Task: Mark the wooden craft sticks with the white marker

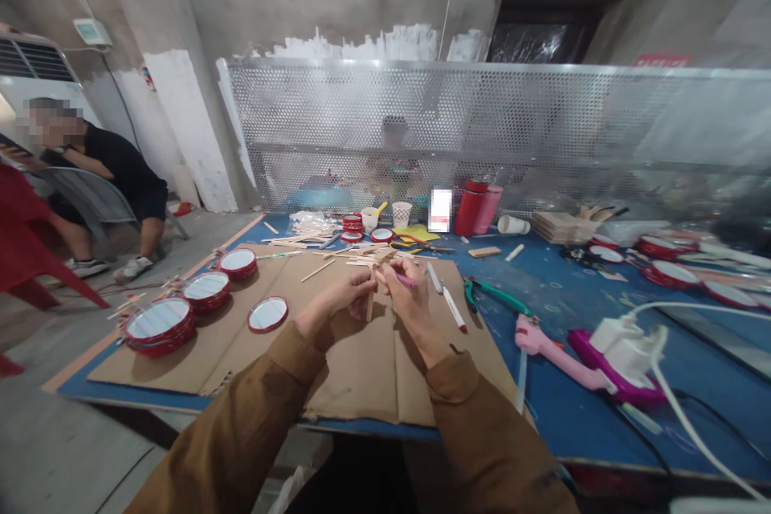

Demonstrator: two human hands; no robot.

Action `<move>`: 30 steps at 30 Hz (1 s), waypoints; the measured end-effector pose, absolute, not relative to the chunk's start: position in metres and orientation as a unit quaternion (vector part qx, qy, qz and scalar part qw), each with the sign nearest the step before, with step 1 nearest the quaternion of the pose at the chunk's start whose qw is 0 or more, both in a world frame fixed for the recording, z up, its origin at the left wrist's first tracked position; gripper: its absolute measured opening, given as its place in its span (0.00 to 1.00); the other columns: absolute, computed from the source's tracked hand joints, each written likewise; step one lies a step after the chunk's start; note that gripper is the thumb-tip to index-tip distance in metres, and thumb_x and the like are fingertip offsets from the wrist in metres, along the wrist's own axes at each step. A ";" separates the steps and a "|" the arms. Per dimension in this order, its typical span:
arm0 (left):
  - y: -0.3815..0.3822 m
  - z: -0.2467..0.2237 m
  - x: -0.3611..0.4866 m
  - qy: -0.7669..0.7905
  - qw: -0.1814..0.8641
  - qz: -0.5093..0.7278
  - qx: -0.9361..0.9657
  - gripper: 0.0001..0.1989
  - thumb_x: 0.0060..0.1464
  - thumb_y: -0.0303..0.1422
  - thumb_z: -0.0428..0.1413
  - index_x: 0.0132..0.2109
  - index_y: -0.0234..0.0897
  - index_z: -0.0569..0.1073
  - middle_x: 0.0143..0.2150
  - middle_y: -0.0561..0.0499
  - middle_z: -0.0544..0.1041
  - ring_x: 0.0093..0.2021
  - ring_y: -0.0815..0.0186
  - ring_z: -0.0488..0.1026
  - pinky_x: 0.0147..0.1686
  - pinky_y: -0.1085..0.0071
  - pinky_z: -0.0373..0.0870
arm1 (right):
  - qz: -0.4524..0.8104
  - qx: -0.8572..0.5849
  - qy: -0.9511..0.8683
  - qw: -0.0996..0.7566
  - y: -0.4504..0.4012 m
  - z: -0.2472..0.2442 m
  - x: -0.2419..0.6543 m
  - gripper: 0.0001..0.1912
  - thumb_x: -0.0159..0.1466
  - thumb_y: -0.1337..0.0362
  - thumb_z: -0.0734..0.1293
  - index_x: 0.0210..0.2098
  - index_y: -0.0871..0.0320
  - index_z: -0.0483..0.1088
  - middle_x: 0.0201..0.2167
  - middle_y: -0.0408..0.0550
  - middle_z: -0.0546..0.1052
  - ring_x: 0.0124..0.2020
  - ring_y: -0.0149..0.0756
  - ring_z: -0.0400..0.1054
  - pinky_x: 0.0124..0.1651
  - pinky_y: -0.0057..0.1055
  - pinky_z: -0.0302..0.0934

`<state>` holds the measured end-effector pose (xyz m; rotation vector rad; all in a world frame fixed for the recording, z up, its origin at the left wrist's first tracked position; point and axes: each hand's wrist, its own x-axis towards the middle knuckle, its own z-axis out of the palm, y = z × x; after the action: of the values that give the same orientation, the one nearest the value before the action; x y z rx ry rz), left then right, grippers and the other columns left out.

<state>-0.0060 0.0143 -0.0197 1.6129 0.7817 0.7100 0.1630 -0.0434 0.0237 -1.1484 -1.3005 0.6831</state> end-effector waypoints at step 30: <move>0.013 -0.014 -0.007 0.338 0.566 0.282 0.697 0.27 0.67 0.60 0.61 0.40 0.39 0.71 0.20 0.58 0.70 0.16 0.71 0.66 0.19 0.76 0.62 | 0.297 -0.492 -0.555 0.602 -0.045 0.022 0.162 0.23 0.60 0.38 0.74 0.30 0.50 0.70 0.21 0.41 0.74 0.21 0.37 0.68 0.27 0.33 0.64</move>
<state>-0.0069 0.0132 -0.0142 1.6379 0.7950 0.6634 0.1620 -0.0447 0.0220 -1.1400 -1.2847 0.6884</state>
